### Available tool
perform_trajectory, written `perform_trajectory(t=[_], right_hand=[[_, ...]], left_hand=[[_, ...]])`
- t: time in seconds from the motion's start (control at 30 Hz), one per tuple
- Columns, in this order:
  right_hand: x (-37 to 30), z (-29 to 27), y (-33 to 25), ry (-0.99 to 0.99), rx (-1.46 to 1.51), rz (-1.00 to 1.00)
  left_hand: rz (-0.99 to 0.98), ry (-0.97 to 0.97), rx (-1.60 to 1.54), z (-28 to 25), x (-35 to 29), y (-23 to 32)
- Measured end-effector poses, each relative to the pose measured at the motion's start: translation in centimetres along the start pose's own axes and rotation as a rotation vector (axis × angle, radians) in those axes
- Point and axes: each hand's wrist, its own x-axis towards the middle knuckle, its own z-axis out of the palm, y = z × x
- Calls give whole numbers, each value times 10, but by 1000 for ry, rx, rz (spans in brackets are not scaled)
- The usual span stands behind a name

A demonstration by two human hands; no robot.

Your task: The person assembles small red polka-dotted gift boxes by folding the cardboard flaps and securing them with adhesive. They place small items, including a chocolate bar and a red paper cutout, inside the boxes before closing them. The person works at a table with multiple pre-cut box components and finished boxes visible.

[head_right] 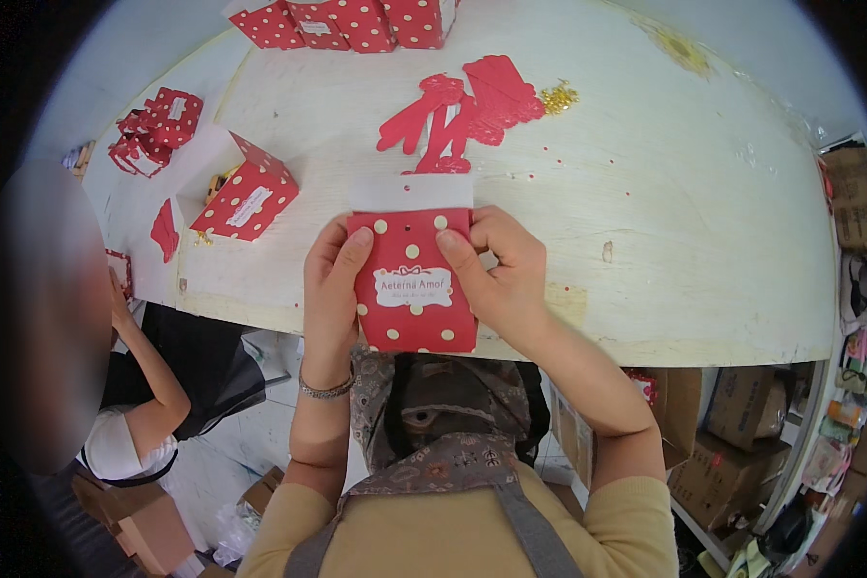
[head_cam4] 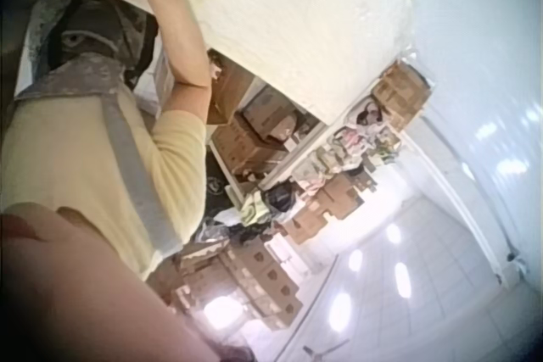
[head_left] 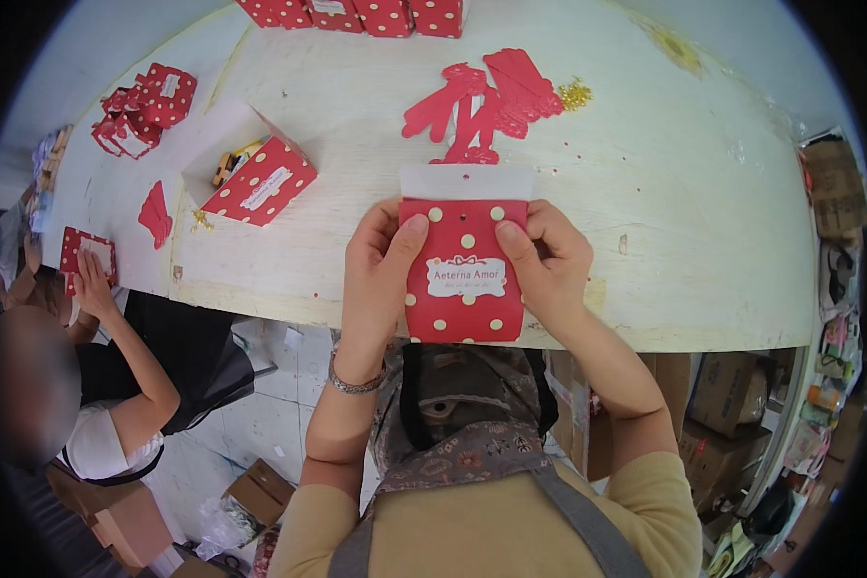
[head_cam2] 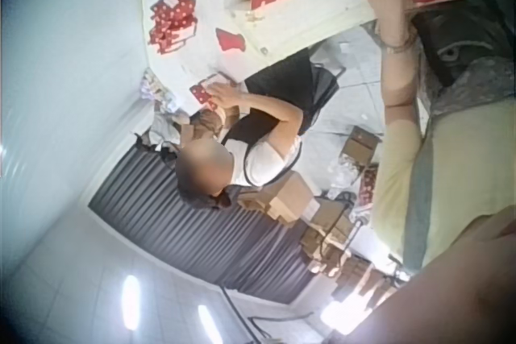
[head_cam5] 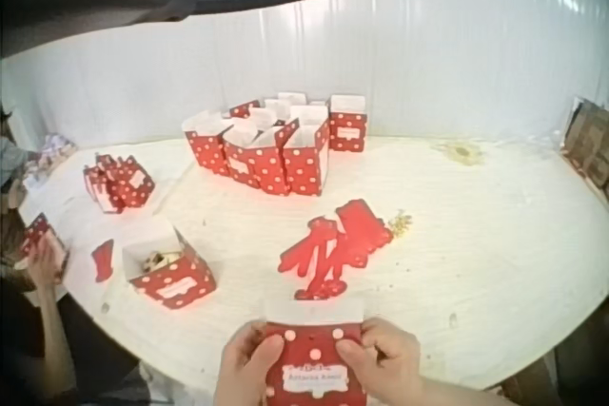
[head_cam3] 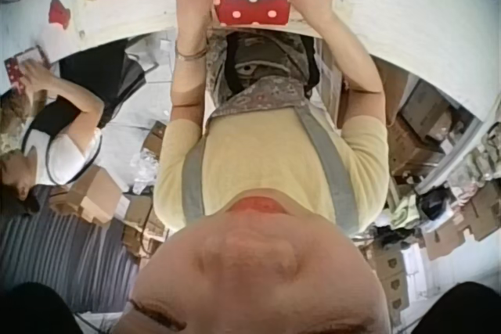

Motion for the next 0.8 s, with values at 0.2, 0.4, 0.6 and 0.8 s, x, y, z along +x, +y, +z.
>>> perform_trajectory(t=[0.2, 0.4, 0.6, 0.8], right_hand=[[1, 0, -6, -33, -101, 25], [-6, -5, 2, -107, -130, 1], [6, 5, -14, -112, 364, 431], [1, 4, -7, -153, 361, 417]], left_hand=[[173, 49, 136, 1, -9, -15], [87, -22, 121, -5, -7, -8], [189, -3, 324, -10, -4, -10], [106, -111, 86, -2, 1, -6]])
